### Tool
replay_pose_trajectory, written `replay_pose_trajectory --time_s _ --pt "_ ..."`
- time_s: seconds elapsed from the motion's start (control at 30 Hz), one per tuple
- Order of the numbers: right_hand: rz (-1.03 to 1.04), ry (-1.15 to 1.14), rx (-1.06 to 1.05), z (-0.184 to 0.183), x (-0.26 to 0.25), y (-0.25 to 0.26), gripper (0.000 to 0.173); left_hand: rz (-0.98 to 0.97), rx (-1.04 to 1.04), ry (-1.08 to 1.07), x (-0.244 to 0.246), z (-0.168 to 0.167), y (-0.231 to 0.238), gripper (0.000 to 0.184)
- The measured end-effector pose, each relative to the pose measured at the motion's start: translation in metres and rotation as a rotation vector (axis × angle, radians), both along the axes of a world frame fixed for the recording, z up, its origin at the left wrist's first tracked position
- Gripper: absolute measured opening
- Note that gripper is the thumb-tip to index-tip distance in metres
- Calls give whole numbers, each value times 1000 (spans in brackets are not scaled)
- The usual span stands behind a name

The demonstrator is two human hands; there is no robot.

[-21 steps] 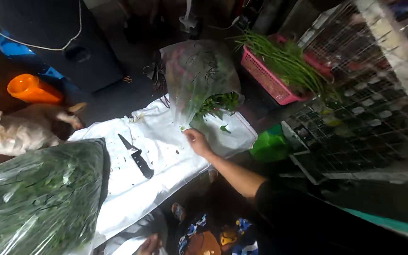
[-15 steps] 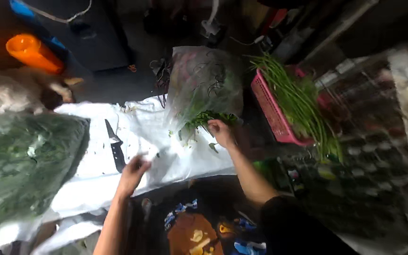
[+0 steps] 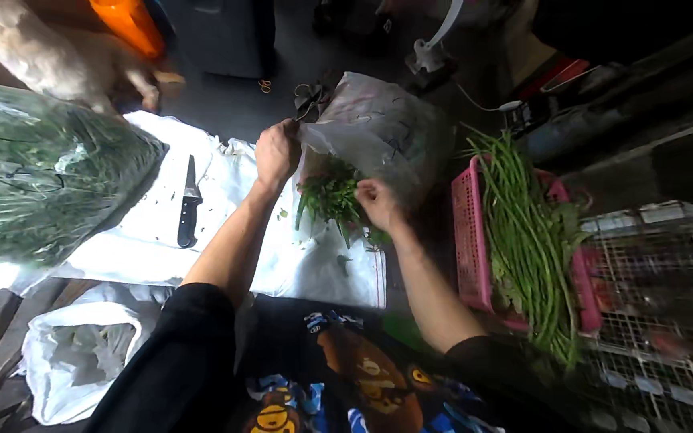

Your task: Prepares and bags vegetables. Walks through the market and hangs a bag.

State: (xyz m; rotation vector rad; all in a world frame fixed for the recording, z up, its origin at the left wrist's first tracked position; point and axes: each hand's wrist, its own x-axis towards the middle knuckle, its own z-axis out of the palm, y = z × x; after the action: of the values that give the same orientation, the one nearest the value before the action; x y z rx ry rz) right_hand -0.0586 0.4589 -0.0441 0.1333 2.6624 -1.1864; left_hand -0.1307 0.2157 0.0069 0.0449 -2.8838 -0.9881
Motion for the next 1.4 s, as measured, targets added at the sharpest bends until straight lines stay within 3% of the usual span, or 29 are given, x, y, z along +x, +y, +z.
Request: replay_pose_trajectory --time_s 0.1,0.2,0.27,0.37,0.43,0.53,0.57,0.67,0.8,0.93,1.07,1.17,1.27,1.4 --pt "-63 63 82 -9 -8 -36 63 -8 75 20 -1 -8 11 23" --pt "-129 248 329 -22 -36 -56 87 -51 85 13 2 -13 26 23" --pt "-96 205 434 -26 -56 -67 102 -85 55 21 1 -11 27 20" --pt "-42 7 432 -23 -72 -91 110 -112 21 38 -2 -5 15 18" --pt "0 -92 393 -23 -76 -100 100 -123 7 26 -2 -2 6 20" --pt "18 -95 359 -8 -69 -94 55 -102 27 12 3 -2 -1 22" --pt "38 -101 323 4 -67 -90 49 -90 54 20 3 -2 -4 22" --pt "11 19 81 25 -66 -71 45 -77 123 27 1 -1 -5 23" --pt "5 201 -41 54 -48 -46 42 -151 131 -16 -5 19 2 25" --pt "41 171 146 58 27 -19 36 -206 105 -45 0 15 7 25" --pt "161 329 90 33 92 8 31 -178 136 -87 13 -9 1 24" --pt "365 467 23 48 125 24 33 -179 164 -96 21 -34 -8 23" --pt "551 422 16 73 155 39 32 -170 224 -90 34 -51 -16 25" --pt "618 255 82 81 207 43 36 -212 258 57 78 -61 -26 51"
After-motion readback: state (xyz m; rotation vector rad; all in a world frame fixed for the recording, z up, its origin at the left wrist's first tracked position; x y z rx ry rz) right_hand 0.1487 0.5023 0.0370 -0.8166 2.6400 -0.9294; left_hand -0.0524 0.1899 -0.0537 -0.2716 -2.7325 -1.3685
